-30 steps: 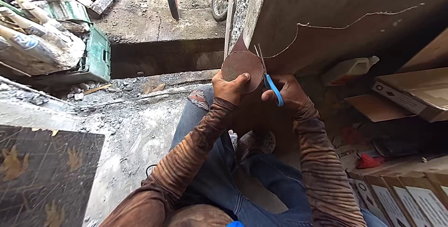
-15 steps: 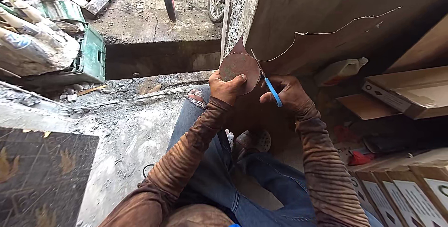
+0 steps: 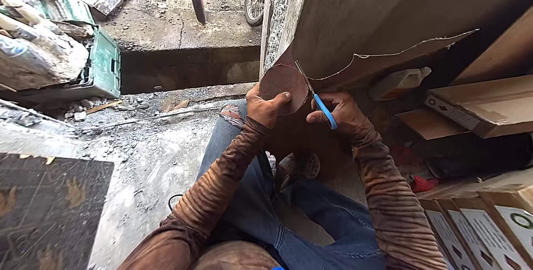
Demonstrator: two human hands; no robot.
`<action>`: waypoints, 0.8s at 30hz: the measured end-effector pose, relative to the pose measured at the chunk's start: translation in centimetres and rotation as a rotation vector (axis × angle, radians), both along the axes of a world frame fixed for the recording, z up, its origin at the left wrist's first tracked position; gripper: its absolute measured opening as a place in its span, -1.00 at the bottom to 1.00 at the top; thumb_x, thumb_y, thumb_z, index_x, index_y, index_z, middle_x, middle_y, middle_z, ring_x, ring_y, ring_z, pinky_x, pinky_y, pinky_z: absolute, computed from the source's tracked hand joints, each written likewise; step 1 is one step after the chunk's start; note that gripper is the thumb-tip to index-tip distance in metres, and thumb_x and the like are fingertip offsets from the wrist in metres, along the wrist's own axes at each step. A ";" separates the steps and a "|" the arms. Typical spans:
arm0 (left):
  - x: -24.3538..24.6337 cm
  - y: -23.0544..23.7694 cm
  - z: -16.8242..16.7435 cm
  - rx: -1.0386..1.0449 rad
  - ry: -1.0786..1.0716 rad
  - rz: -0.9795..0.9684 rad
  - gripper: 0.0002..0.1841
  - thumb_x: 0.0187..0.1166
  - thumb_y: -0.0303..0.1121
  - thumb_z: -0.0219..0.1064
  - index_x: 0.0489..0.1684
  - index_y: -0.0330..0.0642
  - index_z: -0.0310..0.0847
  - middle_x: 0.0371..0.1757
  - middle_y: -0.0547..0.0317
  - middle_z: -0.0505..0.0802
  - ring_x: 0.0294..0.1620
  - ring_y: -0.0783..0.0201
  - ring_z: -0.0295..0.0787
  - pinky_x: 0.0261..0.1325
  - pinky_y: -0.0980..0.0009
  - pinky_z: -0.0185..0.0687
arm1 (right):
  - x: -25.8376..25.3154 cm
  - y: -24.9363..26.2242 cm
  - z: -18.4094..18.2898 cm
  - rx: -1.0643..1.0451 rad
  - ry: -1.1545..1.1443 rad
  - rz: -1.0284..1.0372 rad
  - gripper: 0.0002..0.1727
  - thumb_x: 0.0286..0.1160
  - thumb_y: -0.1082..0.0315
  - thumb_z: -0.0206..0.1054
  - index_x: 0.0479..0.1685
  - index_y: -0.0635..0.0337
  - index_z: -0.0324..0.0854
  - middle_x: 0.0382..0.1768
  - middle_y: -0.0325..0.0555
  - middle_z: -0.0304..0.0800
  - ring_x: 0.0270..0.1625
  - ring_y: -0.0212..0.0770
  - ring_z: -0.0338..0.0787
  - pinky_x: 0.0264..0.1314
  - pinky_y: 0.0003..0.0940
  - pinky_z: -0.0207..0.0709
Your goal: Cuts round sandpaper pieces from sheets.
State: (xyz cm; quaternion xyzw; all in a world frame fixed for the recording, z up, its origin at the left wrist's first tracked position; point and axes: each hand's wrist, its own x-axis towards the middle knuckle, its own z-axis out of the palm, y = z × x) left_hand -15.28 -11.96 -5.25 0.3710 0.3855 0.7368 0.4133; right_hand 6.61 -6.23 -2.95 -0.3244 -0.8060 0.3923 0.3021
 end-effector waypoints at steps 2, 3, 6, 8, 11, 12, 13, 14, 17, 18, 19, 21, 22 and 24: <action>-0.4 0.0 0.0 -0.003 0.007 -0.023 -0.62 0.13 -0.67 0.59 -0.04 -0.27 0.76 -0.22 0.02 0.94 -0.23 0.20 0.93 -0.11 0.20 0.91 | 0.1 0.1 0.2 -0.015 -0.013 0.016 -0.47 0.00 -0.17 0.75 -0.35 0.09 0.78 -0.69 -0.40 0.61 -0.68 -0.52 0.49 -0.65 -0.58 0.40; -0.6 0.0 0.0 -0.001 0.018 -0.037 -0.62 0.14 -0.67 0.59 -0.02 -0.27 0.75 -0.21 0.02 0.94 -0.22 0.20 0.93 -0.10 0.19 0.91 | 0.1 0.1 0.3 -0.028 -0.014 0.026 -0.44 -0.02 -0.21 0.74 -0.31 0.09 0.79 -0.66 -0.40 0.64 -0.66 -0.52 0.52 -0.63 -0.58 0.43; -0.8 0.1 0.0 0.033 0.036 -0.061 -0.60 0.15 -0.65 0.59 0.01 -0.28 0.74 -0.17 0.00 0.93 -0.19 0.17 0.93 -0.07 0.16 0.91 | -0.6 0.0 0.5 -0.105 0.005 0.056 -0.31 -0.02 -0.38 0.66 -0.25 0.09 0.78 -0.58 -0.36 0.75 -0.56 -0.48 0.68 -0.52 -0.54 0.61; -0.6 0.3 -0.2 0.055 0.024 -0.056 -0.58 0.13 -0.63 0.60 0.03 -0.28 0.73 -0.17 0.00 0.93 -0.19 0.17 0.93 -0.08 0.15 0.91 | -1.0 -0.2 0.7 -0.114 0.014 0.035 -0.34 0.00 -0.37 0.65 -0.29 0.08 0.77 -0.60 -0.35 0.74 -0.58 -0.47 0.68 -0.53 -0.52 0.61; -0.5 0.4 0.0 0.039 0.011 -0.046 -0.59 0.10 -0.60 0.62 -0.01 -0.29 0.73 -0.21 0.00 0.92 -0.21 0.16 0.91 -0.08 0.12 0.90 | -1.1 -0.3 0.2 -0.053 0.012 -0.007 -0.38 0.05 -0.38 0.63 -0.33 0.03 0.78 -0.60 -0.40 0.69 -0.58 -0.49 0.60 -0.53 -0.50 0.52; -0.7 0.5 0.2 0.016 -0.003 -0.037 -0.59 0.06 -0.62 0.61 -0.04 -0.32 0.72 -0.24 -0.03 0.92 -0.22 0.14 0.91 -0.06 0.11 0.90 | -1.2 -0.1 0.1 -0.029 0.008 -0.024 -0.37 0.06 -0.39 0.61 -0.33 0.02 0.78 -0.59 -0.41 0.69 -0.57 -0.50 0.58 -0.52 -0.50 0.51; -0.8 0.6 0.5 -0.005 -0.020 -0.032 -0.60 0.05 -0.64 0.61 -0.05 -0.37 0.72 -0.25 -0.07 0.91 -0.22 0.13 0.91 -0.03 0.11 0.90 | -1.4 -0.1 0.0 -0.005 0.003 -0.042 -0.38 0.06 -0.39 0.61 -0.33 0.01 0.78 -0.59 -0.44 0.67 -0.58 -0.52 0.56 -0.53 -0.51 0.48; -1.0 0.6 0.6 -0.018 -0.029 -0.031 -0.60 0.06 -0.64 0.61 -0.06 -0.42 0.71 -0.25 -0.09 0.91 -0.21 0.12 0.92 -0.01 0.12 0.90 | -1.5 -0.1 -0.1 0.011 0.005 -0.058 -0.40 0.06 -0.37 0.63 -0.35 0.00 0.78 -0.60 -0.46 0.64 -0.60 -0.54 0.50 -0.56 -0.53 0.42; -1.1 0.8 0.5 -0.021 -0.037 -0.036 -0.59 0.05 -0.62 0.60 -0.06 -0.51 0.69 -0.24 -0.13 0.91 -0.20 0.14 0.92 0.03 0.17 0.90 | -1.3 0.1 -0.2 0.006 0.000 -0.072 -0.39 -0.01 -0.38 0.66 -0.33 -0.03 0.78 -0.62 -0.51 0.63 -0.63 -0.59 0.47 -0.60 -0.57 0.38; -1.2 0.8 0.6 -0.022 -0.038 -0.039 -0.58 0.05 -0.63 0.60 -0.05 -0.52 0.68 -0.24 -0.13 0.91 -0.20 0.14 0.92 0.03 0.17 0.90 | -1.3 0.2 -0.2 -0.003 0.000 -0.070 -0.37 -0.04 -0.40 0.66 -0.31 -0.03 0.78 -0.61 -0.52 0.64 -0.63 -0.59 0.48 -0.60 -0.58 0.39; -1.2 0.8 0.7 -0.020 -0.034 -0.040 -0.58 0.05 -0.64 0.59 -0.04 -0.53 0.68 -0.23 -0.13 0.92 -0.20 0.15 0.92 0.03 0.17 0.90 | -1.3 0.3 -0.1 -0.015 0.000 -0.071 -0.34 -0.09 -0.42 0.66 -0.31 -0.03 0.78 -0.61 -0.51 0.64 -0.63 -0.59 0.48 -0.60 -0.58 0.40; -1.2 0.7 0.9 -0.013 -0.009 -0.044 -0.57 0.06 -0.65 0.59 -0.03 -0.52 0.68 -0.23 -0.10 0.92 -0.20 0.18 0.93 0.03 0.19 0.90 | -1.4 0.4 0.1 -0.049 0.015 -0.058 -0.31 -0.15 -0.46 0.66 -0.30 -0.04 0.78 -0.62 -0.52 0.65 -0.64 -0.59 0.50 -0.61 -0.58 0.42; -1.2 0.6 1.0 -0.008 0.009 -0.049 -0.57 0.07 -0.65 0.59 -0.02 -0.51 0.67 -0.22 -0.09 0.92 -0.19 0.19 0.93 0.03 0.21 0.90 | -1.5 0.4 0.2 -0.072 0.024 -0.042 -0.28 -0.15 -0.49 0.64 -0.28 -0.04 0.79 -0.61 -0.52 0.67 -0.62 -0.59 0.54 -0.59 -0.58 0.46; -1.0 0.3 1.1 0.010 0.043 -0.054 -0.59 0.10 -0.66 0.58 -0.01 -0.51 0.67 -0.22 -0.08 0.92 -0.18 0.20 0.93 0.04 0.23 0.90 | -1.5 0.1 0.4 -0.117 0.034 -0.012 -0.27 -0.13 -0.53 0.60 -0.27 -0.06 0.78 -0.57 -0.51 0.72 -0.57 -0.56 0.63 -0.53 -0.56 0.55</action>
